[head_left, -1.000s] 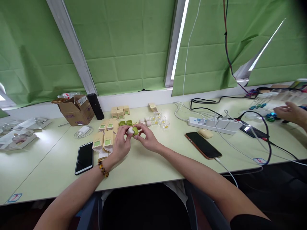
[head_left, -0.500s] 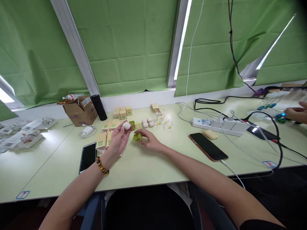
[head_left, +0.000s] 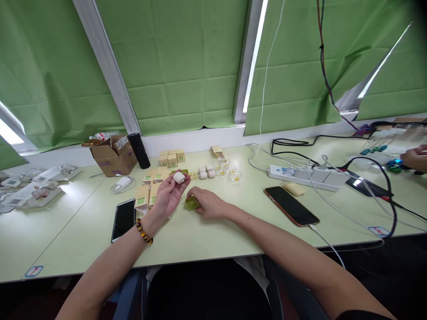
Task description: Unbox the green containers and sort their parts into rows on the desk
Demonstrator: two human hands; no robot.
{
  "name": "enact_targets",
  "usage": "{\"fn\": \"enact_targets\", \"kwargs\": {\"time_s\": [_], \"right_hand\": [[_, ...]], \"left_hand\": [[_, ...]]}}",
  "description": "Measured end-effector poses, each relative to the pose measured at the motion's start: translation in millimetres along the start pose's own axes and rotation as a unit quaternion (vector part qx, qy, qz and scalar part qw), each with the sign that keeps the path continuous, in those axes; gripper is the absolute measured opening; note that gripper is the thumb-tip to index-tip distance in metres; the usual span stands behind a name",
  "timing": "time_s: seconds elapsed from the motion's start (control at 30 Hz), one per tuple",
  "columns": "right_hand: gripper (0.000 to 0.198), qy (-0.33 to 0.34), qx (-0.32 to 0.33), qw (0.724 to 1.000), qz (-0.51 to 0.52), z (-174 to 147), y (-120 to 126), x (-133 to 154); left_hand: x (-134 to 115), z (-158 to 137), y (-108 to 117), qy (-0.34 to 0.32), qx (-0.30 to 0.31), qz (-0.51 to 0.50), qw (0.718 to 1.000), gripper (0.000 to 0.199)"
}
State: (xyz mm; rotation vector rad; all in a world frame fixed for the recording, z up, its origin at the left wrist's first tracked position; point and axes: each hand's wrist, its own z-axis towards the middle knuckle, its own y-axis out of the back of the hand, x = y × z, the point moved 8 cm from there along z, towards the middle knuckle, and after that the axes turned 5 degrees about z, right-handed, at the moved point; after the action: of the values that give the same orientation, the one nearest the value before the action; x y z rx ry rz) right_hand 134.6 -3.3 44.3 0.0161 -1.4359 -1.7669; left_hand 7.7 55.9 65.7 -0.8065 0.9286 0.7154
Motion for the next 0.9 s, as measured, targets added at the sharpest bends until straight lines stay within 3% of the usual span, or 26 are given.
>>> {"fn": "enact_targets", "kwargs": {"time_s": [0.23, 0.37, 0.5, 0.63, 0.77, 0.83, 0.9], "right_hand": [[0.062, -0.010, 0.003, 0.999, -0.040, -1, 14, 5], [0.041, 0.015, -0.131, 0.991, -0.022, -3, 37, 6], [0.037, 0.085, -0.295, 0.952, -0.012, -15, 58, 12], [0.037, 0.116, -0.320, 0.940, 0.006, -16, 55, 15], [0.028, 0.069, -0.300, 0.937, 0.163, -9, 51, -2], [0.032, 0.022, -0.281, 0.909, 0.306, -4, 48, -20], [0.039, -0.014, -0.258, 0.860, 0.440, 0, 45, -36]], "left_hand": [[-1, -4, -7, 0.030, 0.002, -0.093, 0.995, 0.044], [-5, -6, -7, 0.000, -0.012, -0.043, 0.999, 0.053], [-3, -6, -5, -0.056, -0.030, 0.046, 0.997, 0.060], [1, -9, -13, -0.095, -0.017, 0.111, 0.989, 0.059], [-1, -14, -20, -0.123, -0.006, 0.151, 0.981, 0.062], [-5, -15, -20, -0.143, -0.005, 0.175, 0.974, 0.060], [-6, -15, -17, -0.149, -0.009, 0.217, 0.965, 0.052]]}}
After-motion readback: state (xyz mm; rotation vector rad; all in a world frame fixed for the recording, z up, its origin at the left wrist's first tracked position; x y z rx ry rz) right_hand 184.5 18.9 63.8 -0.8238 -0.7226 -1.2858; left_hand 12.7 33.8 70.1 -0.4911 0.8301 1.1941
